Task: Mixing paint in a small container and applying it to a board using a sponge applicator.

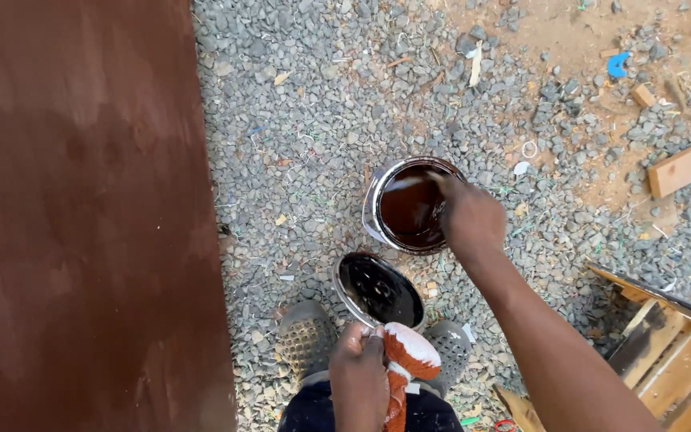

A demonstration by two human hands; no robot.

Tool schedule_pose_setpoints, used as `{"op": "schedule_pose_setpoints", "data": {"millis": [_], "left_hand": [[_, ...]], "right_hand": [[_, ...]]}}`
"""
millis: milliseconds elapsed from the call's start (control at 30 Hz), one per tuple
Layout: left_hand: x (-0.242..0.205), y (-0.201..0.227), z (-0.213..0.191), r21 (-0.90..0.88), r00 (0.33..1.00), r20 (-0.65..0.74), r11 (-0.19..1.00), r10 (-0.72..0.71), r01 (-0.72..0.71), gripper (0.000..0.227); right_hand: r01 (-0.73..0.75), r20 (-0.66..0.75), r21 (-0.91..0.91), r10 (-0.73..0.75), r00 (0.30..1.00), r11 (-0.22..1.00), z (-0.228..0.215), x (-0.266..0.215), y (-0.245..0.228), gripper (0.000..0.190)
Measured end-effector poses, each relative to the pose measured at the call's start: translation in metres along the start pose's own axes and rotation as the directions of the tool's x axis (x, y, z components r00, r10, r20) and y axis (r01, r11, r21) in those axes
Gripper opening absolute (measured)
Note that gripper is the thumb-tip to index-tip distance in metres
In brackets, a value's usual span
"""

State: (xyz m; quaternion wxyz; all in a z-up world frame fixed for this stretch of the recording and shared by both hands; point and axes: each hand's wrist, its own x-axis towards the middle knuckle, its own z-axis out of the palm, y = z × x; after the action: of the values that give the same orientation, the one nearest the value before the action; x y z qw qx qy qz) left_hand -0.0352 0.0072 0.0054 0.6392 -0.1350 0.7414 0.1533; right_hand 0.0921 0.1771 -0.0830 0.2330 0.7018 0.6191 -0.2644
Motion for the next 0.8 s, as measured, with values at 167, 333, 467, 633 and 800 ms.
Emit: {"op": "schedule_pose_setpoints", "data": {"millis": [167,333,467,633,800], "left_hand": [[-0.003,-0.005,0.007,-0.026,1.0,0.02,1.0,-0.001,0.001,0.018],[-0.003,0.003,0.011,-0.024,0.999,0.039,1.0,-0.005,0.006,0.023],[-0.009,0.009,0.012,-0.008,0.998,0.047,0.999,-0.03,0.031,0.022],[-0.006,0.014,0.012,-0.013,0.998,0.062,1.0,-0.014,0.015,0.023],[0.009,0.002,0.011,-0.094,0.998,0.063,0.996,0.014,-0.008,0.029]], "right_hand": [[0.017,-0.06,0.099,-0.011,0.998,0.995,-0.009,-0.002,0.007,0.063],[0.011,-0.101,0.046,-0.007,0.995,0.999,0.0,0.003,0.021,0.059],[-0.009,-0.113,-0.141,-0.007,0.994,0.99,0.017,0.003,0.039,0.044],[-0.026,-0.07,0.014,0.027,0.997,1.0,-0.012,-0.004,0.009,0.041],[-0.126,0.127,0.134,0.109,0.986,0.983,0.0,-0.012,0.007,0.036]]}}
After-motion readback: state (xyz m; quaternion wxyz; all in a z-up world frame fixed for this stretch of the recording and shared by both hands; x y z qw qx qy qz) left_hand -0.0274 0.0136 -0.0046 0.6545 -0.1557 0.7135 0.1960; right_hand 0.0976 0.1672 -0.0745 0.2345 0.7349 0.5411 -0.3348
